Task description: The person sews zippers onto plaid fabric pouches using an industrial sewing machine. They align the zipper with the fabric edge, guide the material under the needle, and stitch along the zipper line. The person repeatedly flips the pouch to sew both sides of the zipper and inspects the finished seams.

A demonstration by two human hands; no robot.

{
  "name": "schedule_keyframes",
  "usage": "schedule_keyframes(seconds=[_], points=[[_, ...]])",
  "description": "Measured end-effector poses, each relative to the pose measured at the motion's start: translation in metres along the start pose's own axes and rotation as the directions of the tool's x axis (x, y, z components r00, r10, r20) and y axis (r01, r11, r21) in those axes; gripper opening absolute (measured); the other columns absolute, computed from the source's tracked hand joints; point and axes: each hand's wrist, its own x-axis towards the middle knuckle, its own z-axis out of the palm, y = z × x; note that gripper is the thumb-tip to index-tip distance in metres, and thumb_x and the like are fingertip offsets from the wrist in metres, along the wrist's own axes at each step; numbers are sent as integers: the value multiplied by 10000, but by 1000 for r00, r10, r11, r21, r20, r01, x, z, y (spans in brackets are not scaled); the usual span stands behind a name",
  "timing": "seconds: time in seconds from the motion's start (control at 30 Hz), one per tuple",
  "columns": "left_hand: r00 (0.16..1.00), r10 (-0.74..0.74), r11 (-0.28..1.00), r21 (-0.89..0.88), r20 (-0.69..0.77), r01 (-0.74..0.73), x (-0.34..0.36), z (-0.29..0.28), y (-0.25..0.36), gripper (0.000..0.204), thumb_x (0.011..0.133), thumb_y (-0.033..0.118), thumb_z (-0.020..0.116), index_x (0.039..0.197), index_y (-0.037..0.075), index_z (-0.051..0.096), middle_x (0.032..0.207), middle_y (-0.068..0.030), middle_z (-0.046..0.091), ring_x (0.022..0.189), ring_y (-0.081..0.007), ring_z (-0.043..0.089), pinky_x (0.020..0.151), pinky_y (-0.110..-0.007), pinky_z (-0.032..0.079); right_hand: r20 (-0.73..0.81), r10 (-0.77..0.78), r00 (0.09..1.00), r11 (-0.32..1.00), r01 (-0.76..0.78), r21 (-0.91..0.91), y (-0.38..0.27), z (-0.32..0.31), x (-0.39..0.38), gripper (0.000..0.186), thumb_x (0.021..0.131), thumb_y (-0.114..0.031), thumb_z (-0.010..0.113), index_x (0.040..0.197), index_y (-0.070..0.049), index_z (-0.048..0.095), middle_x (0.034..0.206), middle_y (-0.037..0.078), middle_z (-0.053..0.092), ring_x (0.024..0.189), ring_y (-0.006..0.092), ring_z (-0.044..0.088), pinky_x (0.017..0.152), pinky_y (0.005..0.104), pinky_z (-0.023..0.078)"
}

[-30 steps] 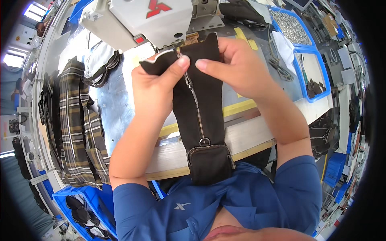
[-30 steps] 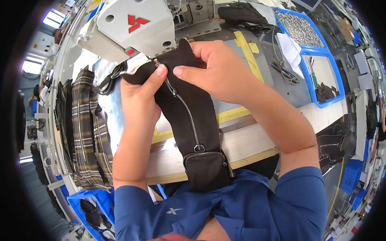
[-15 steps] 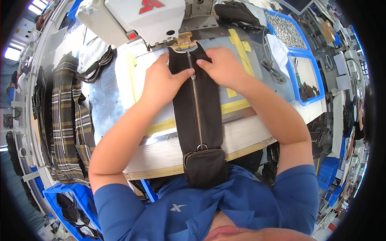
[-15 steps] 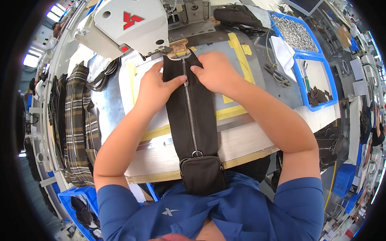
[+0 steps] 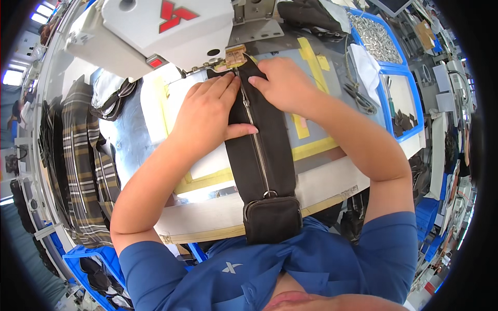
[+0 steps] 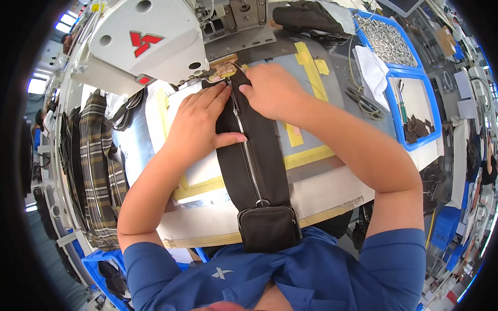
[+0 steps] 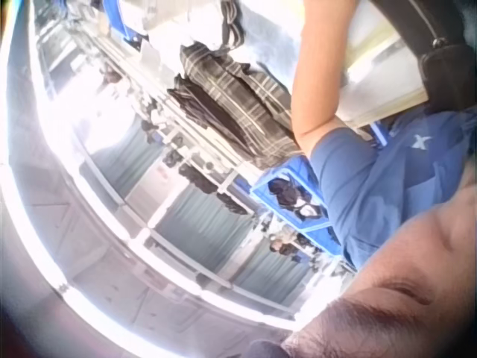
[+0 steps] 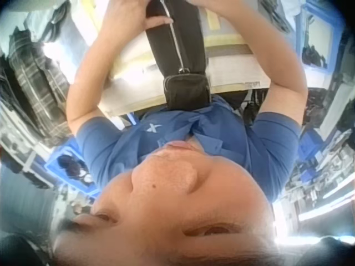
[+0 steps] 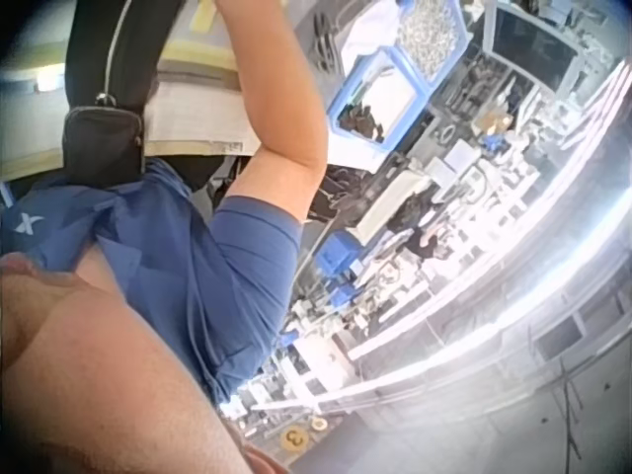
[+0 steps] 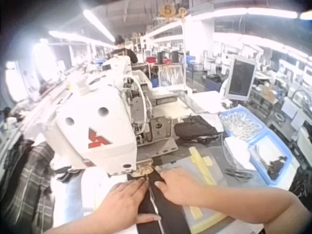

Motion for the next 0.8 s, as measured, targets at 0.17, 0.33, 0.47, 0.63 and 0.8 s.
schedule_keyframes(seconds=[0.17, 0.33, 0.47, 0.63, 0.8], points=[[999, 26, 1000, 7, 35, -27, 7, 0, -2, 1019, 712, 643, 860, 1426, -41, 612, 1475, -197, 622, 1352, -374, 588, 1136, -487, 446, 49, 44, 998, 999, -44, 9, 2, -5, 3, 333, 1004, -266, 682, 1023, 67, 684, 1022, 288, 704, 1030, 481, 670, 907, 533, 533], [995, 17, 999, -38, 103, -13, 12, -5, -3, 1004, 703, 631, 861, 1413, -35, 616, 1485, -191, 609, 1339, -379, 582, 1118, -492, 443, -238, -130, 962, 991, 129, -20, 10, 3, -6, 341, 903, -229, 784, 1100, 13, 648, 1135, 223, 691, 1083, 436, 666, 956, 522, 527], [998, 48, 994, -98, 45, -43, 13, -4, -4, 929, 685, 548, 892, 1339, -57, 627, 1444, -202, 604, 1315, -375, 575, 1113, -488, 457, -270, -534, 801, 845, 495, -205, 11, -4, -19, 476, 801, -262, 865, 1130, -9, 633, 1176, 176, 668, 1096, 382, 655, 1010, 499, 511], [998, 33, 983, -184, 59, -22, 15, -2, -4, 965, 667, 486, 936, 1373, -82, 601, 1460, -261, 575, 1356, -440, 551, 1169, -518, 447, -103, -537, 837, 839, 519, -161, 17, 10, -21, 535, 863, -302, 834, 1215, 50, 636, 1371, 242, 648, 1271, 391, 631, 1166, 486, 465], [997, 32, 985, -172, 63, -21, 16, -1, -4, 1003, 661, 510, 942, 1390, -89, 602, 1471, -262, 568, 1349, -451, 561, 1169, -511, 458, -41, -533, 845, 840, 524, -140, 18, 8, -18, 532, 896, -293, 806, 1242, 71, 629, 1427, 266, 620, 1327, 401, 605, 1158, 465, 479]])
